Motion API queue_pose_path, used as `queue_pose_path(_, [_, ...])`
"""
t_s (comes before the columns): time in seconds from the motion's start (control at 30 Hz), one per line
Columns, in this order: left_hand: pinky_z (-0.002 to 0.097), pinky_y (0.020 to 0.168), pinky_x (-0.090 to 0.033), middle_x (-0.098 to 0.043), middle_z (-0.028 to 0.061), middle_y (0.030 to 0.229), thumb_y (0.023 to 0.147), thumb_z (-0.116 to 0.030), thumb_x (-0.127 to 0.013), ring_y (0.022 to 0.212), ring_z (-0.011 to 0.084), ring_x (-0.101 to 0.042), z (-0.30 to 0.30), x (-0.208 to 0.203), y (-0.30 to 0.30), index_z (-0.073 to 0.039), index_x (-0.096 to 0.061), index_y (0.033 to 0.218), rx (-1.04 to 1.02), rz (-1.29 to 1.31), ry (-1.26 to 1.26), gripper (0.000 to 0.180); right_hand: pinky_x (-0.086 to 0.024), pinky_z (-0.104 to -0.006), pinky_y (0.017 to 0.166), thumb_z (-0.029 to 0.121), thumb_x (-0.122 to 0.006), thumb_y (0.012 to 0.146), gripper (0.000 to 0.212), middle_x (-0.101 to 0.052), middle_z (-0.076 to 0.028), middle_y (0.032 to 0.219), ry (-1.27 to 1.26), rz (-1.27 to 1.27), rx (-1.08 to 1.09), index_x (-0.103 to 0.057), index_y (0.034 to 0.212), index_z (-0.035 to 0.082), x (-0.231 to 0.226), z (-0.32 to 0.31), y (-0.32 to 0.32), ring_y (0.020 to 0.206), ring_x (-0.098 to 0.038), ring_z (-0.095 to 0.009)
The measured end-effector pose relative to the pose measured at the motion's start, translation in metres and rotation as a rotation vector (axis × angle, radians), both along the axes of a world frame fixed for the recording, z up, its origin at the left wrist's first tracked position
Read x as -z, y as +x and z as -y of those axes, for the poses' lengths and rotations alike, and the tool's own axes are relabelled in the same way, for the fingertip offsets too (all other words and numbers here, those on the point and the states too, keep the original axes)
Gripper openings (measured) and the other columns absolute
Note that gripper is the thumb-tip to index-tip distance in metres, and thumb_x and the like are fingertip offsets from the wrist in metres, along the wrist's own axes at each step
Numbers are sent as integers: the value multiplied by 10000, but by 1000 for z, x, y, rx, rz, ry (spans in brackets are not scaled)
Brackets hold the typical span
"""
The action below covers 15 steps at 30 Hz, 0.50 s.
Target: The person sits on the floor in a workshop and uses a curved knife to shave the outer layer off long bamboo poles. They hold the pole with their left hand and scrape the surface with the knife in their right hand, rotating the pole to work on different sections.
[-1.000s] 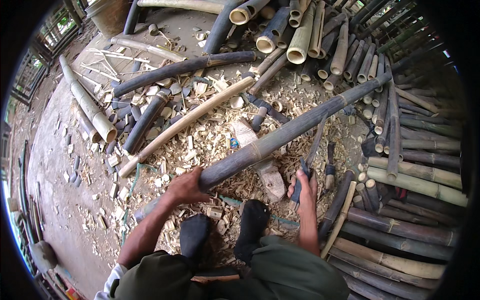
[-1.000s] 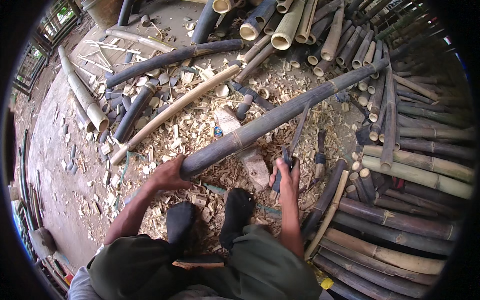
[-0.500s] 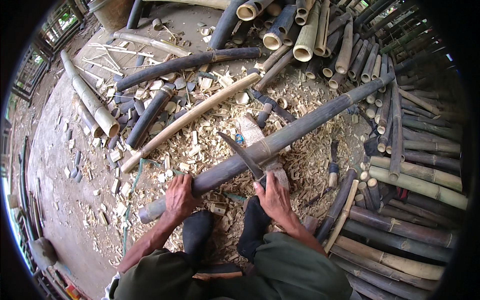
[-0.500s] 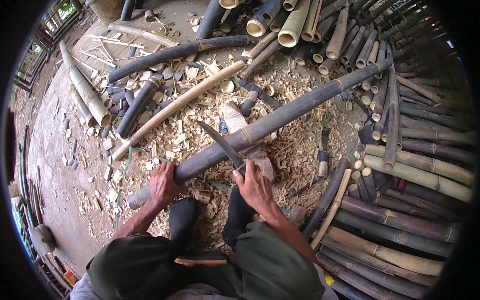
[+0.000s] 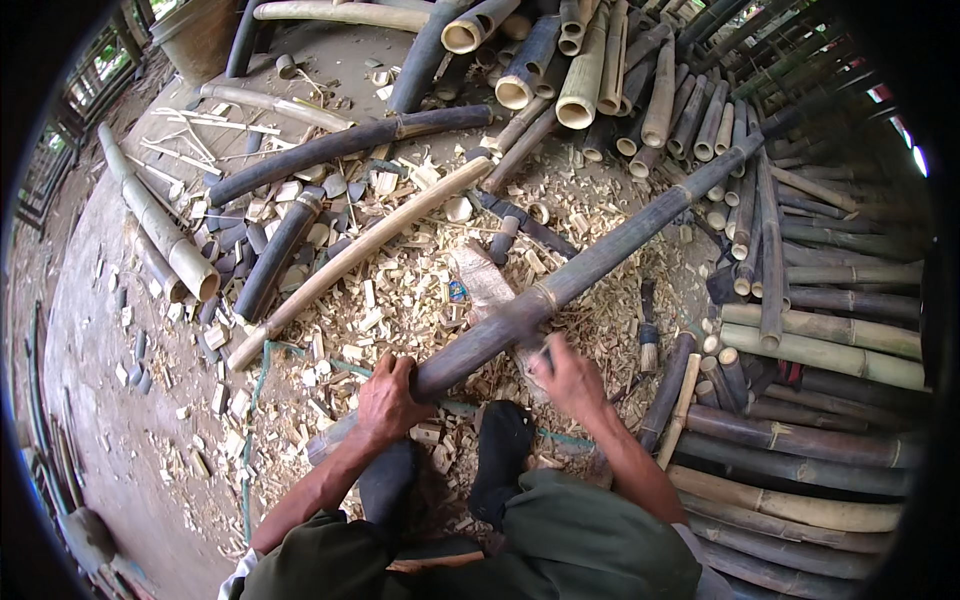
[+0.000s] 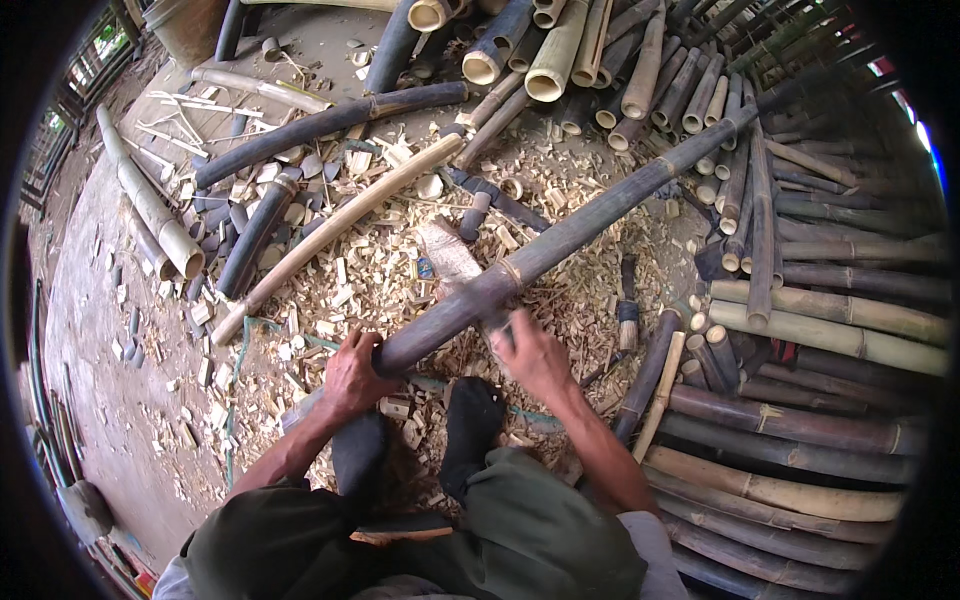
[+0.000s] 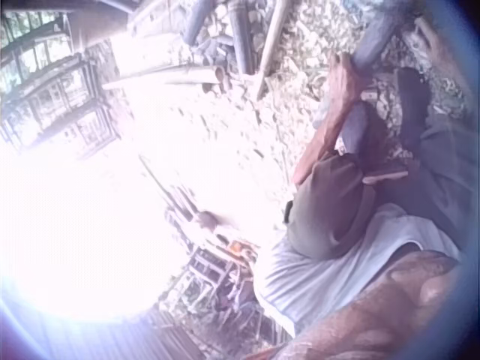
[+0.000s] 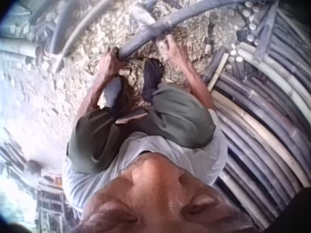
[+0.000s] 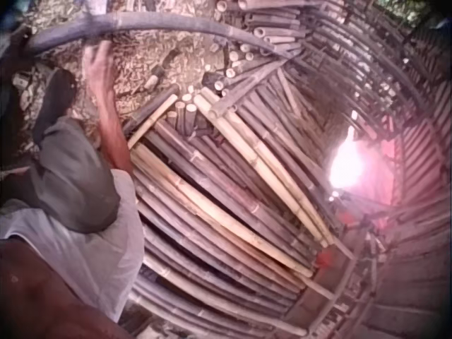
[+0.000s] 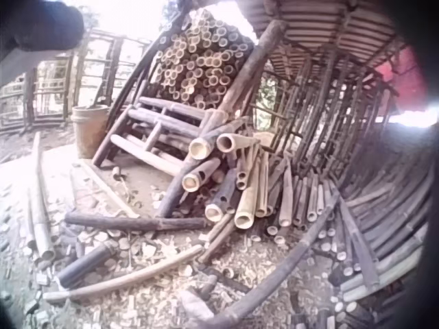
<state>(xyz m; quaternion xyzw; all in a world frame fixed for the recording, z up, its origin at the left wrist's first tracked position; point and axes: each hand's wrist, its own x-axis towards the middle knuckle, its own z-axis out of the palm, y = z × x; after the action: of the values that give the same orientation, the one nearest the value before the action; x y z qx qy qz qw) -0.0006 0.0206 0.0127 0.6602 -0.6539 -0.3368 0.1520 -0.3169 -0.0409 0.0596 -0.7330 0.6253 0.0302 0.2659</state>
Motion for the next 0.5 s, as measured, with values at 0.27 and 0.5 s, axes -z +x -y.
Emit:
queue_pose_path(0.27, [511, 811, -565, -679, 198, 1018, 714, -334, -890, 923, 401, -704, 6, 4, 11, -25, -597, 1067, 41, -93, 18, 553, -421, -342, 385, 478, -452, 1128, 440, -599, -45, 701, -62, 69, 4, -500, 1218, 49, 23, 7, -13, 508, -571, -177])
queue_pose_path(0.5, [524, 935, -528, -630, 197, 1159, 786, -356, -840, 1090, 394, -642, -8, 7, -16, -4, -503, 1356, 86, 217, -28, 750, -436, -319, 411, 495, -411, 1136, 497, -544, -10, 685, -210, 143, 284, -507, 1278, 29, 29, 21, -28, 520, -534, -147])
